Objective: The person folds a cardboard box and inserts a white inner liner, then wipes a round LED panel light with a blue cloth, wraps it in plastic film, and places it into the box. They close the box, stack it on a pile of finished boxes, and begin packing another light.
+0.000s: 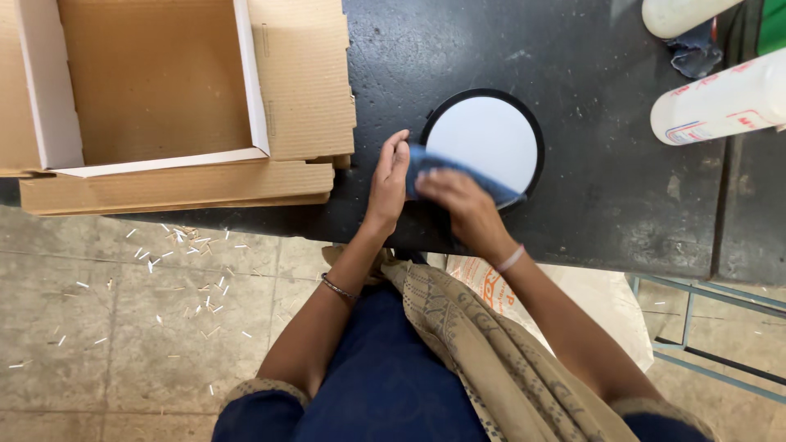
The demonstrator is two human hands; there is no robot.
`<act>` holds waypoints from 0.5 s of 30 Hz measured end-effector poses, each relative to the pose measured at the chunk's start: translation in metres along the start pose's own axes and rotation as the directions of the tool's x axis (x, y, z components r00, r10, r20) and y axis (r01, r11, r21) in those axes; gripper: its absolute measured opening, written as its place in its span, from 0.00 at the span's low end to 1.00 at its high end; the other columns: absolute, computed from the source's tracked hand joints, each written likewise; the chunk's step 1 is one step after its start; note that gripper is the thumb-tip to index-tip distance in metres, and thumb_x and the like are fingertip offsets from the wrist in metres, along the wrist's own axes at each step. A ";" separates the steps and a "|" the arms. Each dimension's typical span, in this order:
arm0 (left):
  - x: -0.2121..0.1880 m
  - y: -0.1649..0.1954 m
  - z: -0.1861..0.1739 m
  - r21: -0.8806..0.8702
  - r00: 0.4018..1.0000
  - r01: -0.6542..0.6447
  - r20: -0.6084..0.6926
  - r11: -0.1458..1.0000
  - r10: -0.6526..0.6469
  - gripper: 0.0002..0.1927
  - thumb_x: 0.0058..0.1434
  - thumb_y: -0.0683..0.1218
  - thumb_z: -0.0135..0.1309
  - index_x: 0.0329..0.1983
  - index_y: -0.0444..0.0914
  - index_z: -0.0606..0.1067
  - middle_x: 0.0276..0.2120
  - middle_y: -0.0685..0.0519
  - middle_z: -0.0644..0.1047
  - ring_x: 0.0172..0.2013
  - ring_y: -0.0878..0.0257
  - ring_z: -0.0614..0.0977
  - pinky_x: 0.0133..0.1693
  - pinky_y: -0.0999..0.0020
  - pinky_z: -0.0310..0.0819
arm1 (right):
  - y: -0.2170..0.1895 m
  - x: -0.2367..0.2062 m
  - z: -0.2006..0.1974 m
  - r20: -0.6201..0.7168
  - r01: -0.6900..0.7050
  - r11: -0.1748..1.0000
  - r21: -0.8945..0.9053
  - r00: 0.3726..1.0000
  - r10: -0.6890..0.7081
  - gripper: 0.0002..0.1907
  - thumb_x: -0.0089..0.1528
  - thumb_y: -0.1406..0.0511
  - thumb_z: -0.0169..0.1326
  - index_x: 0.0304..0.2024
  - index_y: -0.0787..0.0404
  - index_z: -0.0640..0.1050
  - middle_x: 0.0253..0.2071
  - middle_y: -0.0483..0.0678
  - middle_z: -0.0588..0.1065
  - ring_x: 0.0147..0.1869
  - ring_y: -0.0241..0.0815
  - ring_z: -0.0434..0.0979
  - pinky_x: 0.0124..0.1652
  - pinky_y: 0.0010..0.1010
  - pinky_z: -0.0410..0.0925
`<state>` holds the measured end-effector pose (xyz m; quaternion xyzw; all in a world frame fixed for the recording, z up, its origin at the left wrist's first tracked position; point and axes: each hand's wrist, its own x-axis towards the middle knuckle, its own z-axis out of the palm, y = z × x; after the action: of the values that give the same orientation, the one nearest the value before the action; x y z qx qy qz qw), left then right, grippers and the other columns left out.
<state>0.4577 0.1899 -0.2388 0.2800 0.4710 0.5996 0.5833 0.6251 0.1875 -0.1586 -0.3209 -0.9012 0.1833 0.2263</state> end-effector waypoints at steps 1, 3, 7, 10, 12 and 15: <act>0.000 0.000 0.002 0.071 0.991 -0.136 -0.002 0.988 0.137 0.17 0.86 0.47 0.42 0.70 0.33 0.69 0.47 0.54 0.76 0.46 0.73 0.78 0.52 0.77 0.77 | -0.004 -0.015 -0.005 0.022 -0.024 1.000 0.001 0.999 0.024 0.28 0.56 0.82 0.47 0.57 0.59 0.79 0.60 0.49 0.76 0.66 0.53 0.75 0.65 0.38 0.68; -0.002 0.002 0.005 0.155 0.999 -0.023 0.027 0.988 0.019 0.23 0.75 0.44 0.51 0.71 0.37 0.66 0.37 0.54 0.73 0.34 0.73 0.75 0.37 0.75 0.76 | -0.008 -0.044 -0.019 0.068 -0.078 0.997 0.008 0.995 0.078 0.30 0.54 0.82 0.48 0.56 0.59 0.79 0.60 0.50 0.76 0.65 0.52 0.75 0.65 0.39 0.68; -0.006 0.010 0.010 0.233 0.996 0.013 0.078 0.972 -0.032 0.34 0.61 0.39 0.58 0.72 0.41 0.66 0.30 0.57 0.69 0.27 0.75 0.73 0.30 0.74 0.83 | 0.013 -0.068 -0.047 -0.007 -0.149 0.984 -0.102 0.989 0.149 0.29 0.54 0.82 0.48 0.55 0.57 0.81 0.62 0.53 0.74 0.66 0.58 0.72 0.67 0.44 0.64; -0.007 0.014 0.011 0.239 0.996 0.017 0.079 0.971 -0.037 0.35 0.62 0.36 0.58 0.73 0.42 0.65 0.30 0.58 0.69 0.27 0.75 0.73 0.29 0.75 0.83 | 0.049 -0.045 -0.055 -0.140 -0.176 0.960 -0.217 0.979 0.147 0.26 0.58 0.81 0.50 0.55 0.59 0.81 0.64 0.55 0.74 0.69 0.62 0.70 0.69 0.46 0.61; -0.007 0.015 0.012 0.223 0.996 0.034 0.069 0.974 -0.051 0.35 0.62 0.36 0.57 0.73 0.42 0.64 0.30 0.59 0.68 0.27 0.75 0.72 0.29 0.75 0.82 | 0.076 -0.017 -0.055 -0.214 -0.216 0.960 -0.180 0.961 0.176 0.24 0.61 0.81 0.49 0.58 0.61 0.79 0.65 0.56 0.74 0.72 0.62 0.69 0.70 0.45 0.61; -0.007 0.014 0.013 0.199 0.995 0.033 0.087 0.979 -0.051 0.35 0.63 0.35 0.57 0.74 0.41 0.64 0.31 0.60 0.67 0.28 0.75 0.71 0.30 0.76 0.82 | 0.072 -0.001 -0.031 -0.219 -0.216 0.955 -0.202 0.961 0.171 0.23 0.62 0.80 0.49 0.57 0.60 0.80 0.63 0.53 0.76 0.70 0.58 0.71 0.68 0.44 0.64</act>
<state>0.4642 0.1882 -0.2197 0.3537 0.5068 0.5239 0.5861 0.6779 0.2454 -0.1675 -0.4482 -0.8530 0.0689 0.2585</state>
